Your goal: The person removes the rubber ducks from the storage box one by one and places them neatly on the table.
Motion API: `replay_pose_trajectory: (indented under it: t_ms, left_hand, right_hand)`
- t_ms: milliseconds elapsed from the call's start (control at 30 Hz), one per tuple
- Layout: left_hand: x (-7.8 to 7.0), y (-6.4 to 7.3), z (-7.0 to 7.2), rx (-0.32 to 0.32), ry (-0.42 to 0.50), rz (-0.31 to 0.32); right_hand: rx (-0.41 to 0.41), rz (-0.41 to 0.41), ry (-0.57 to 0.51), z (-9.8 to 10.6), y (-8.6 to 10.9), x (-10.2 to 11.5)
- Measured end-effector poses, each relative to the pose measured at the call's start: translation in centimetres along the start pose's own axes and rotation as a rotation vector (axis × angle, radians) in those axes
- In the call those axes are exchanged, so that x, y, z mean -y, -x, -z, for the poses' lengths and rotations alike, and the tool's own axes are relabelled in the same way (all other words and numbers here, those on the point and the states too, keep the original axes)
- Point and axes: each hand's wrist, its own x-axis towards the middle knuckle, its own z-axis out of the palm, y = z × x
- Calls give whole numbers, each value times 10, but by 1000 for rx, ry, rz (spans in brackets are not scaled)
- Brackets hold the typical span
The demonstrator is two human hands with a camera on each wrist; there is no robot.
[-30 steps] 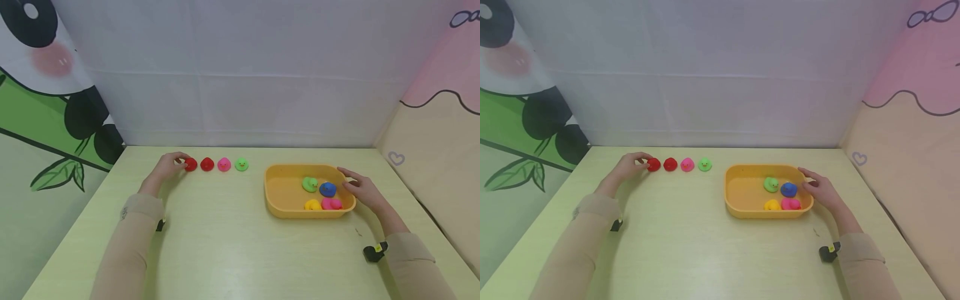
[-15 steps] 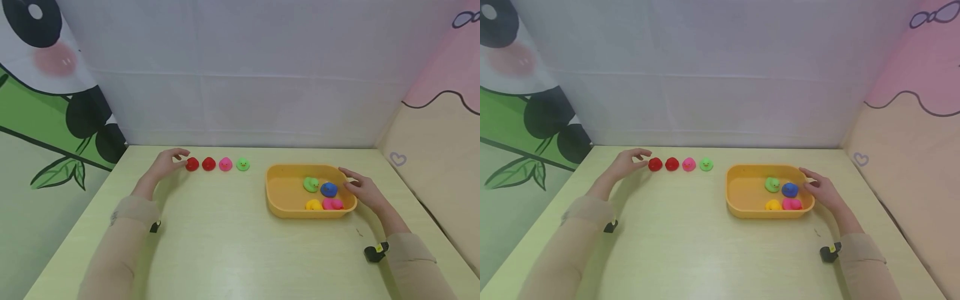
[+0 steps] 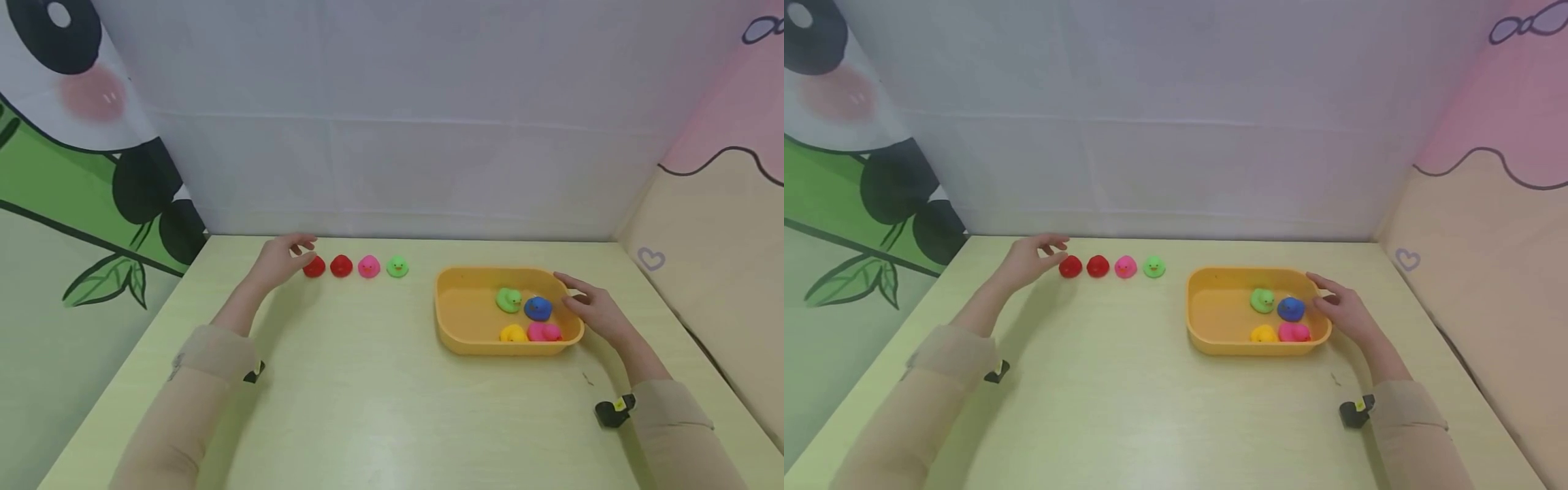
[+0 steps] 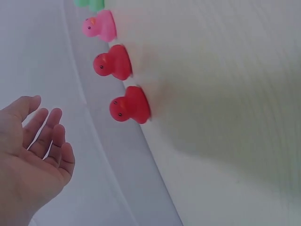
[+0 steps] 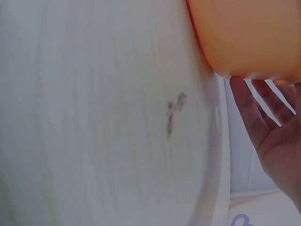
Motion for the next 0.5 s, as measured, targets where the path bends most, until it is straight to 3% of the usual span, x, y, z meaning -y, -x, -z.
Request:
replay_pose_trajectory:
  t_ms: [167,500]
  left_hand:
    - [-23,6,1,-64,29,11]
    - [-63,20,-2,-145,64,-47]
  right_hand:
    - [-7,6,10,0,-1,0]
    - [22,-34,-2,2,-1,0]
